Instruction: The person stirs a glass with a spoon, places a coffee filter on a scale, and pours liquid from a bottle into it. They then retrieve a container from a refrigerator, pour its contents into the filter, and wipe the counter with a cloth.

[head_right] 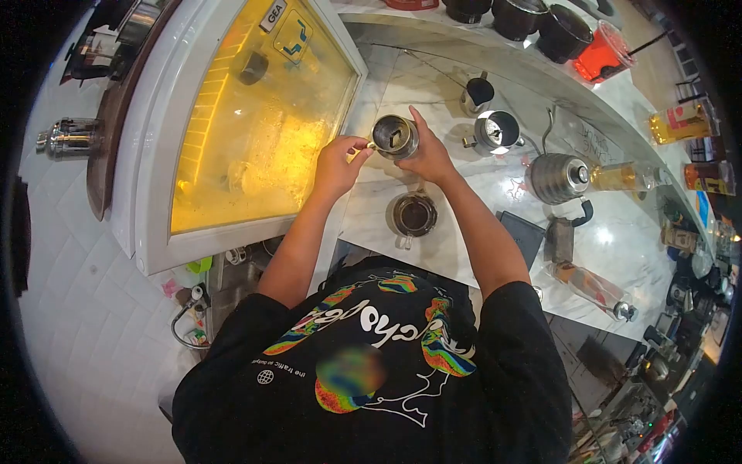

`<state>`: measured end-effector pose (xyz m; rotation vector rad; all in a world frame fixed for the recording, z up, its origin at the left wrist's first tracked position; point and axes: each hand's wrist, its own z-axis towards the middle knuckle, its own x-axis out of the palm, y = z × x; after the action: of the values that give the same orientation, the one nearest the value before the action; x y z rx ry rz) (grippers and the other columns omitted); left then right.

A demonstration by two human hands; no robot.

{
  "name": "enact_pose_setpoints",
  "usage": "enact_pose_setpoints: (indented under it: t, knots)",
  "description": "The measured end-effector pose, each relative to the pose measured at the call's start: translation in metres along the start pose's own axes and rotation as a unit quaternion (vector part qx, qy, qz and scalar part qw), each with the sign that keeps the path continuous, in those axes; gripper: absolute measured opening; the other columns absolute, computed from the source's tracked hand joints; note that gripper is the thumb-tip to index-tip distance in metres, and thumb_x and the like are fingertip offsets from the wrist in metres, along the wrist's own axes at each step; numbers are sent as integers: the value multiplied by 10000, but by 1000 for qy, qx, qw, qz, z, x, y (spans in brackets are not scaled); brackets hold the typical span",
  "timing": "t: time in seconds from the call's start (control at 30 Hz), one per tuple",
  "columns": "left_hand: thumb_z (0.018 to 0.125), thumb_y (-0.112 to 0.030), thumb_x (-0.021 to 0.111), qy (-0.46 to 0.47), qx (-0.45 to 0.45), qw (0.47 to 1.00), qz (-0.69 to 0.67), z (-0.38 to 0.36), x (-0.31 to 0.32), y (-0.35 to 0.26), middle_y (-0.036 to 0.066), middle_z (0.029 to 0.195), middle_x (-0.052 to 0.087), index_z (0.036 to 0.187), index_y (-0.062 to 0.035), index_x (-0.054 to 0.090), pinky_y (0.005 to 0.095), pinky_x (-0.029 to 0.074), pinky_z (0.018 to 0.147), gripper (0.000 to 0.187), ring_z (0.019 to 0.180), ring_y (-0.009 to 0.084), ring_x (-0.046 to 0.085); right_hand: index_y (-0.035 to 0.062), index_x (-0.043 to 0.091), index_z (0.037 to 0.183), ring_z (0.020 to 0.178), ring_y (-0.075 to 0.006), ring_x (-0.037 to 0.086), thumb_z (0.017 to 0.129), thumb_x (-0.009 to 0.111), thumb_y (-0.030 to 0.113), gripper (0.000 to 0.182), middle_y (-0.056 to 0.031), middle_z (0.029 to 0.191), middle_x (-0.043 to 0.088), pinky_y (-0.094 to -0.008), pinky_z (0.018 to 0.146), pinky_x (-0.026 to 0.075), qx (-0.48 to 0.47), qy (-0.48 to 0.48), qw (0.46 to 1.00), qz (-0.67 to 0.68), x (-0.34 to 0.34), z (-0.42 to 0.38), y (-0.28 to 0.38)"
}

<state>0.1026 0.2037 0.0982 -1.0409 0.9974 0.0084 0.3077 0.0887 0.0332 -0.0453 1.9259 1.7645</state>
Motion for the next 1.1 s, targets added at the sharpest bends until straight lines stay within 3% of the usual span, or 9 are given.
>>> enact_pose_setpoints:
  t: [0.2, 0.37, 0.5, 0.67, 0.7, 0.73, 0.87, 1.0, 1.1]
  knots:
    - [880, -159, 806, -30, 44, 997, -56, 3, -8, -25, 111, 930, 714, 1030, -44, 754, 377, 547, 771, 196, 854, 283, 688, 175, 164, 1675, 1301, -367, 617, 647, 923, 151, 1279, -228, 1443, 599, -412, 1055, 499, -17, -56, 998, -9, -18, -10, 28]
    - [897, -126, 794, -46, 79, 992, -88, -8, -27, -68, 95, 967, 730, 1060, -36, 760, 345, 529, 782, 189, 876, 230, 689, 195, 197, 1664, 1235, -361, 648, 650, 940, 177, 1257, -223, 1470, 584, -405, 939, 549, -27, -110, 993, -18, -39, -43, 64]
    - [912, -135, 783, -41, 94, 988, -118, -28, -24, -96, 81, 998, 740, 1100, -48, 759, 329, 502, 783, 209, 902, 195, 692, 178, 238, 1646, 1292, -351, 618, 641, 951, 175, 1232, -209, 1485, 575, -419, 963, 539, -44, -133, 990, -23, -60, -81, 74]
    - [891, -87, 783, 10, 137, 972, -189, -54, -5, -137, 110, 1008, 739, 1076, -33, 766, 324, 544, 819, 194, 883, 215, 686, 178, 316, 1620, 1343, -318, 587, 636, 955, 145, 1174, -148, 1506, 568, -413, 985, 527, -63, -207, 976, -21, -80, -150, 75]
    - [891, -81, 779, 21, 145, 969, -202, -60, 0, -145, 111, 1011, 737, 1083, -33, 765, 323, 544, 820, 198, 883, 214, 683, 191, 336, 1614, 1398, -293, 549, 615, 955, 126, 1176, -129, 1543, 537, -408, 976, 530, -13, -207, 978, -16, -86, -166, 77]
    - [886, -96, 784, 39, 170, 961, -214, -63, 13, -143, 97, 1030, 729, 1175, -47, 739, 324, 539, 815, 296, 880, 205, 673, 197, 346, 1609, 1403, -285, 544, 609, 954, 119, 1174, -123, 1557, 523, -411, 986, 527, -11, -224, 974, -26, -91, -182, 74]
    - [906, -169, 779, 102, 150, 954, -239, -89, 46, -162, 52, 1122, 712, 1374, -78, 626, 278, 475, 791, 501, 935, 127, 648, 146, 356, 1591, 1382, -268, 552, 631, 926, 75, 1119, -108, 1538, 519, -406, 1065, 520, -22, -290, 957, -10, -107, -239, 73]
    - [927, -231, 776, 205, 106, 947, -223, -121, 93, -153, 51, 1076, 714, 1416, -76, 577, 284, 492, 783, 550, 909, 118, 644, 97, 336, 1591, 1346, -241, 574, 648, 920, 66, 1109, -125, 1515, 523, -402, 1090, 510, 20, -329, 944, 19, -128, -294, 66]
    - [918, -315, 800, 276, -25, 945, -173, -148, 152, -128, 72, 1051, 715, 1448, -77, 530, 308, 524, 791, 641, 884, 135, 650, 72, 324, 1591, 1335, -242, 577, 660, 916, 69, 1103, -137, 1487, 538, -396, 1097, 504, 31, -360, 932, 19, -138, -326, 64]
